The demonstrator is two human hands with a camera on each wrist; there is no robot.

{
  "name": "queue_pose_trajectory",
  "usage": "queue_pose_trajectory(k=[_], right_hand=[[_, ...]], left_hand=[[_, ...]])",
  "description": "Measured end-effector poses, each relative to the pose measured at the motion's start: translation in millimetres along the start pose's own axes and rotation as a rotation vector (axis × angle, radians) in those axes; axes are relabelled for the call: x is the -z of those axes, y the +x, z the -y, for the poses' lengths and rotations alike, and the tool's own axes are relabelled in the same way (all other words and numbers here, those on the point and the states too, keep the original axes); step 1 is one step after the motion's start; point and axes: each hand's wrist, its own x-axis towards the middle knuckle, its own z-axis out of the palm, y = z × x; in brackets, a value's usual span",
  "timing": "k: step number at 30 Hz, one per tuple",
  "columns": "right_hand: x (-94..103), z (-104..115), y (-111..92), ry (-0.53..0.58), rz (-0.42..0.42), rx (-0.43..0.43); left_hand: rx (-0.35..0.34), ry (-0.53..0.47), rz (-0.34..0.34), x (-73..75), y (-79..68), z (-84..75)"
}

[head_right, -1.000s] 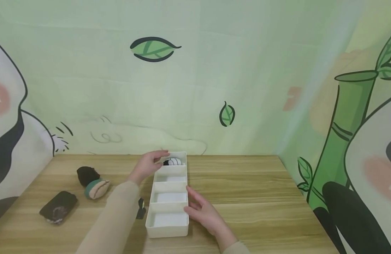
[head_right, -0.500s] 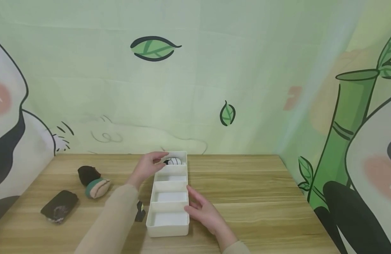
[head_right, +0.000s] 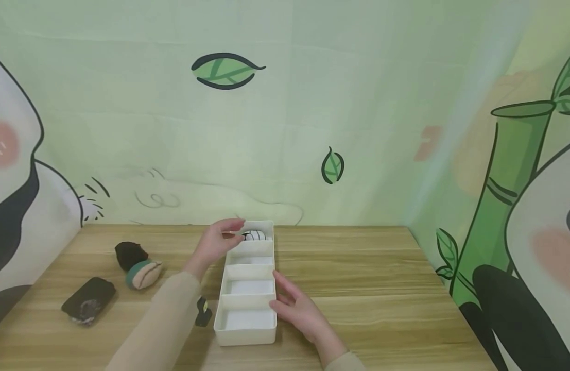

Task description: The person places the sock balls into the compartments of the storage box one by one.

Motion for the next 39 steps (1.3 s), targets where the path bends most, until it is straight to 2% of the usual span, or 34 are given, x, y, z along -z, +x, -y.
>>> queue_pose_trajectory(k=[6, 12, 16, 25, 31, 39], right_hand=[[0.0, 0, -1, -0.008, -0.006, -0.003], [0.1, -1, -1, -0.009, -0.012, -0.005], [-0.1, -2, -1, -0.005, -0.01, 0.001], [-0.9, 0, -2, -0.007, -0.006, 0.007], [-1.0, 2, -2, -0.014, 0.004, 0.013], [-1.0, 3, -2, -0.002, 0.008, 0.009]], left_hand=[[-0.019, -0.007, -0.023, -0.2, -3.9, -2.1], [0.031, -0.026, -0.031, 0.7, -10.3, -4.2], [0.062, -0.015, -0.068, 3.3, -15.5, -5.5], [0.121, -0.067, -0.142, 9.8, -29.8, -2.1], [0.123, -0.059, -0.176, 13.0, -38.0, 1.4], [0.127, -0.08, -0.196, 13.2, -49.1, -3.3]])
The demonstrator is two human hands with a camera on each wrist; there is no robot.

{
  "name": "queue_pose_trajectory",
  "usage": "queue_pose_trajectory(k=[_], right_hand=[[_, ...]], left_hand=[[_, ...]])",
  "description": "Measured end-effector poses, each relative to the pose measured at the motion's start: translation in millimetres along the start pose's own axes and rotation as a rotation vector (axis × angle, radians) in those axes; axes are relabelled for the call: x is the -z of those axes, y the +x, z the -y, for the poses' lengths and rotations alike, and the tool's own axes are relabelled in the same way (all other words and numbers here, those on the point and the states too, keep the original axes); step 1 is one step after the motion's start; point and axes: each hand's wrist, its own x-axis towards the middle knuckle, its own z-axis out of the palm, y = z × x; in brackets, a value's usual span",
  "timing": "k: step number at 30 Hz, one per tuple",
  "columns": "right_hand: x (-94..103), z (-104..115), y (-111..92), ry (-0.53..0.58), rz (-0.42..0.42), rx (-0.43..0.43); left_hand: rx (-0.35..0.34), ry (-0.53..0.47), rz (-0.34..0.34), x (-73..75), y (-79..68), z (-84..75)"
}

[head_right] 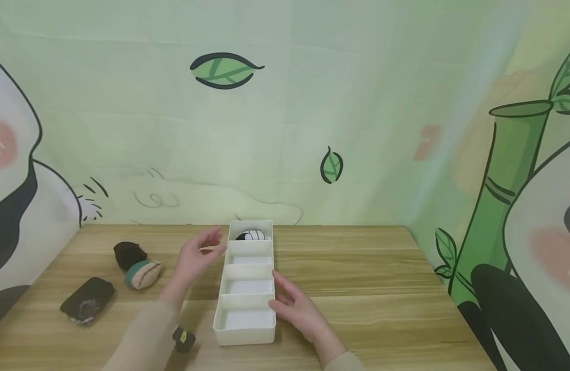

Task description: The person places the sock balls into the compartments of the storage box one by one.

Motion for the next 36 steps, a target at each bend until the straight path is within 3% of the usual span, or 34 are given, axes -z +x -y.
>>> queue_pose_trajectory(k=[10, 20, 28, 36], right_hand=[[-0.1, -1, 1, -0.019, -0.021, 0.0], [-1.1, 1, 0, -0.024, -0.025, 0.005], [-1.8, 0, 0, -0.019, -0.018, 0.005], [-1.2, -1, 0, -0.026, -0.029, 0.003]], left_hand=[[0.029, 0.008, 0.002, -0.8, -14.3, -0.1], [0.007, -0.075, -0.008, 0.8, -27.4, 4.9], [0.025, -0.062, -0.022, 14.0, -36.2, 5.2], [-0.014, 0.0, -0.004, 32.0, -45.9, 5.4]])
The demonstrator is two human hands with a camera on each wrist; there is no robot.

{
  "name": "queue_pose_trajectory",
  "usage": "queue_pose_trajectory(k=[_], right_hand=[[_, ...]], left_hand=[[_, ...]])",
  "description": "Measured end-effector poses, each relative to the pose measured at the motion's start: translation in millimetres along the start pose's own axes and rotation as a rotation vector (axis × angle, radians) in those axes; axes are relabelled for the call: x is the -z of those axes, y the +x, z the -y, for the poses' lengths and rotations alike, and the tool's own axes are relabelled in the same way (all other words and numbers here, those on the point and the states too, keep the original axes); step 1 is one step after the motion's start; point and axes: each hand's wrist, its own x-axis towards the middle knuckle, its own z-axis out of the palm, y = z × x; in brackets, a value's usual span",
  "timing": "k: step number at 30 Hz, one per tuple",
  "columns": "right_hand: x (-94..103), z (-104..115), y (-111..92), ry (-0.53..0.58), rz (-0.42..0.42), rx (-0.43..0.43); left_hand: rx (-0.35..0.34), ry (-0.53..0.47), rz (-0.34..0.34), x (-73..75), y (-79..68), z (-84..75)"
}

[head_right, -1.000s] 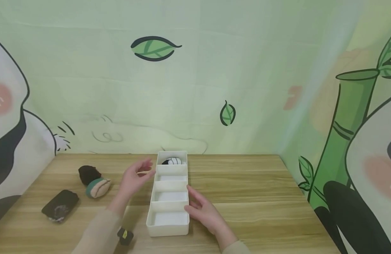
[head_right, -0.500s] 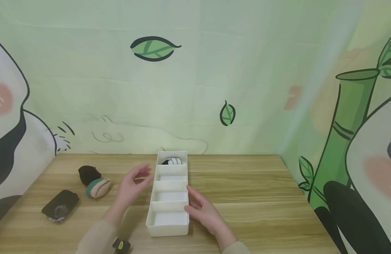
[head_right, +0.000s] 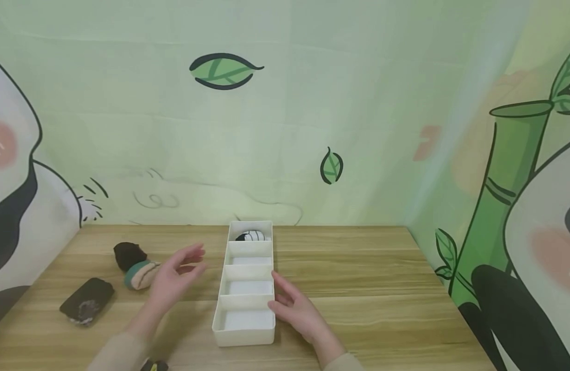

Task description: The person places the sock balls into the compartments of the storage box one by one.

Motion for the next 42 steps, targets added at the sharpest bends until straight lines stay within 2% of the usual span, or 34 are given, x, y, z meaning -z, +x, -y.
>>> queue_pose_trajectory(k=[7, 15, 23, 28, 35, 42], right_hand=[[0.0, -1, 0, -0.008, 0.002, 0.004], [0.2, -1, 0, -0.004, -0.002, 0.003], [0.8, 0, 0, -0.008, 0.0, 0.005], [1.2, -2, 0, -0.003, 0.01, 0.008], [1.3, -2, 0, -0.014, 0.007, 0.005], [1.5, -2, 0, -0.011, 0.011, -0.001]], left_hand=[[-0.041, 0.071, -0.027, 17.2, -10.1, 2.7], [-0.074, 0.121, -0.064, 36.7, -18.1, -1.5], [-0.128, 0.161, -0.145, 53.6, -23.9, -1.1], [-0.119, 0.188, -0.173, 67.8, -27.6, 0.2], [-0.08, 0.298, -0.208, 89.9, -36.7, -0.1], [-0.06, 0.304, -0.236, 112.9, -45.2, 8.4]])
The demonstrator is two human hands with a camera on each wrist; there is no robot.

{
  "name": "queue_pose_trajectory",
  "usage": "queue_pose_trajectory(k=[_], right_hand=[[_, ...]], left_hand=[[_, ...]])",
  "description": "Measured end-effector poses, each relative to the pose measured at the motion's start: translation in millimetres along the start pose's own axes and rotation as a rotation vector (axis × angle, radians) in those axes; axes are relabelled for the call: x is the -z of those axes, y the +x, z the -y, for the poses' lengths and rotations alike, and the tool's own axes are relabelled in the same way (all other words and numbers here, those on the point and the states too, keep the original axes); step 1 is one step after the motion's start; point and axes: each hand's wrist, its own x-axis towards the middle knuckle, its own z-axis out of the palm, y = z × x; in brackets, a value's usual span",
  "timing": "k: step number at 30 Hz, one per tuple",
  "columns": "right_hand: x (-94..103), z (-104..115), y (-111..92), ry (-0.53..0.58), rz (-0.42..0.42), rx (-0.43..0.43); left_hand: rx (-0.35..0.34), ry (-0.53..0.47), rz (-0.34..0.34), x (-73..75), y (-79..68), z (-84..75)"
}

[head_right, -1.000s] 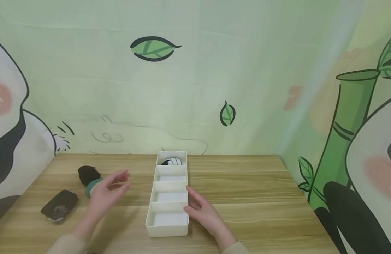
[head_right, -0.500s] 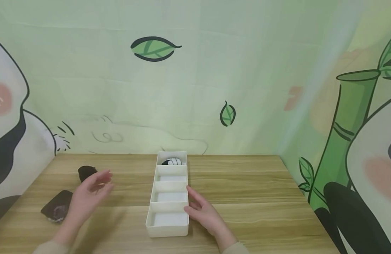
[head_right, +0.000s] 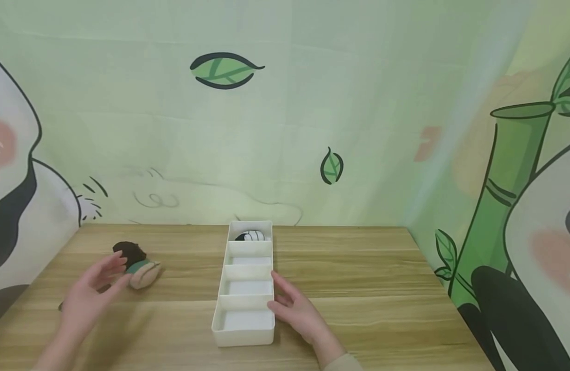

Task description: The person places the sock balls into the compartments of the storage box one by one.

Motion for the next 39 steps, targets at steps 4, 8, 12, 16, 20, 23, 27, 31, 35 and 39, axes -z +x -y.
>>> queue_pose_trajectory(k=[4, 8, 12, 16, 20, 23, 27, 31, 35, 39], right_hand=[[0.2, 0, 0, 0.006, 0.002, 0.0], [0.6, -1, 1, 0.005, 0.006, 0.001], [0.9, -1, 1, 0.008, 0.01, 0.003], [0.9, -2, 0, 0.014, 0.009, 0.004], [1.0, -2, 1, 0.014, 0.005, 0.004], [1.4, -3, 1, 0.009, 0.003, 0.005], [2.1, -4, 2, 0.0, 0.006, 0.007], [2.5, -5, 3, -0.015, 0.003, 0.005], [2.2, -6, 3, -0.017, -0.004, 0.001], [1.2, -5, 3, -0.003, -0.002, 0.006]], left_hand=[[0.012, 0.008, -0.023, 8.8, -1.9, 8.1], [0.026, 0.016, -0.039, 15.6, -2.4, 14.6], [0.05, 0.033, -0.035, 21.5, -3.0, 20.8], [0.086, 0.072, -0.035, 27.9, -4.0, 26.6], [0.11, 0.101, -0.041, 34.5, -5.6, 30.0], [0.121, 0.104, -0.04, 39.0, -7.5, 32.5], [0.147, 0.122, -0.018, 44.9, -9.2, 37.8], [0.186, 0.137, 0.018, 50.2, -9.0, 43.7], [0.219, 0.117, 0.06, 53.9, -9.3, 48.3], [0.236, 0.098, 0.092, 55.7, -11.3, 52.5]])
